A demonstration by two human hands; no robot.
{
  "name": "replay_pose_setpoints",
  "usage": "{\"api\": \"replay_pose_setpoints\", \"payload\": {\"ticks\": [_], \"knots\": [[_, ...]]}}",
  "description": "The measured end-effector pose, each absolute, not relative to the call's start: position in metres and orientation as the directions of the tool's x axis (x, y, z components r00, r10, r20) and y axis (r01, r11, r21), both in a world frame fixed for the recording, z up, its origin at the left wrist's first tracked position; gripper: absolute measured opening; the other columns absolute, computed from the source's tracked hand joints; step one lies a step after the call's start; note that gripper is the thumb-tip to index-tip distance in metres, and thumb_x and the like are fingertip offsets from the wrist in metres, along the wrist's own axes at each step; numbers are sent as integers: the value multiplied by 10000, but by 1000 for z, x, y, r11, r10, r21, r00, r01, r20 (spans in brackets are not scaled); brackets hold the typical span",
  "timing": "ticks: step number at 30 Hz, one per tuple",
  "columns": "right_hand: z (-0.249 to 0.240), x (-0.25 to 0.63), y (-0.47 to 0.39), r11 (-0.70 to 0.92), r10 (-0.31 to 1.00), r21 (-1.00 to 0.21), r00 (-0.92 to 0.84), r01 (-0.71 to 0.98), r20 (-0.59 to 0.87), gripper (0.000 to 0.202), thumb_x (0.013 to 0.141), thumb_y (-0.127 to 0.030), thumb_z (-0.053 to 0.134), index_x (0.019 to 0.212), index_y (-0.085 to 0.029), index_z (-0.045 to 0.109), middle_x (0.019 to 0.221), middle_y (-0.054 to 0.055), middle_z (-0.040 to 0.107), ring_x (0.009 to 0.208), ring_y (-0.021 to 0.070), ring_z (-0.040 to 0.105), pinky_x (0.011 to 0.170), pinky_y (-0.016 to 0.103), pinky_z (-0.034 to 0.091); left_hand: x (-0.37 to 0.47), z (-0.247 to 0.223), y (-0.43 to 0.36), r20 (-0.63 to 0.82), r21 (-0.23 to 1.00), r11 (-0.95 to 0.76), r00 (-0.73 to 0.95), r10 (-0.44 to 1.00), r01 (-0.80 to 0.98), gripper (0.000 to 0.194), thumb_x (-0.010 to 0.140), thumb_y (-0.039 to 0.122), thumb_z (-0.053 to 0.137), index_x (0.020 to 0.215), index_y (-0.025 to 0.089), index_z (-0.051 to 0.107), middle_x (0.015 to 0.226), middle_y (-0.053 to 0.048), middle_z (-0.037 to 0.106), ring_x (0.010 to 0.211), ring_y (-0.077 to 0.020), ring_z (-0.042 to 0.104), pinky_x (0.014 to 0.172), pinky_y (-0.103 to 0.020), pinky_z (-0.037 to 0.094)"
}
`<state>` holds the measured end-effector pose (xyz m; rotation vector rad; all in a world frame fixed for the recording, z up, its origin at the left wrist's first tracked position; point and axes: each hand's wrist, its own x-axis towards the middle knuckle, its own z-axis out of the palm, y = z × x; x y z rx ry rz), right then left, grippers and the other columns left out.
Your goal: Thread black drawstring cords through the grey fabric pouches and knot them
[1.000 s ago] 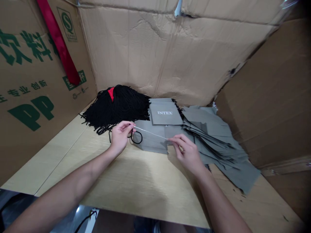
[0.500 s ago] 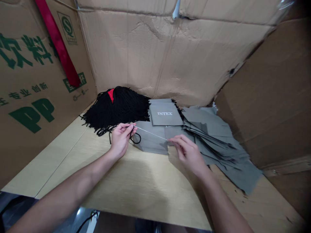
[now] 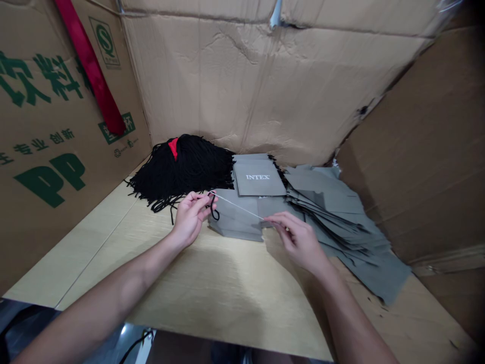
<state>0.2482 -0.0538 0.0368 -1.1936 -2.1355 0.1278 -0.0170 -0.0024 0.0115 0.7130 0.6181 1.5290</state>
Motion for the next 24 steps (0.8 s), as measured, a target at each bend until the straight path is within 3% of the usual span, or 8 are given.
{"api": "replay_pose_setpoints", "payload": {"ticks": [3,7,12,17,21,24], "knots": [[38,246,-56,560,809,-416,-365,716,462,238,932,-160,443,1010,-167,668,928,79,644,672,123,596,536,222,454,-15,10,-2,55,786,-94,-82,995,-611,259,643,171,804,672,131,550,788,-32,707,711,-110,676,670,-218,519],[36,233,-61,599,789,-454,-387,659,478,222,916,-172,498,1076,-164,651,901,58,612,561,85,514,482,208,415,-9,3,-4,105,850,-168,-152,983,-500,225,609,172,811,649,125,594,759,-27,693,656,-105,654,672,-237,522],[37,208,-64,678,698,-328,-434,658,570,276,908,-196,568,1173,-185,643,926,60,616,617,86,543,550,202,455,2,2,-18,355,883,-383,-148,923,-272,150,657,154,776,643,143,627,762,-54,698,783,-162,679,744,-291,542],[52,187,-69,742,576,-203,-452,639,681,384,894,-38,442,1195,-177,636,971,95,612,780,117,595,658,215,513,5,10,-34,667,731,-676,-111,737,-91,83,713,86,734,711,159,695,830,-69,714,819,-165,689,729,-290,562],[59,172,-73,782,536,-236,-431,576,726,456,871,0,411,1234,-181,619,1021,109,598,883,134,603,733,247,545,1,14,-36,792,597,-802,-166,588,5,186,703,22,736,799,181,733,866,-47,722,834,-165,706,753,-300,588],[61,160,-74,759,581,-341,-342,555,739,418,894,-35,439,1214,-206,647,1019,96,602,845,119,609,715,235,555,-1,16,-37,821,556,-831,-179,543,30,269,717,6,725,896,206,749,929,-41,715,896,-178,709,793,-314,600]]}}
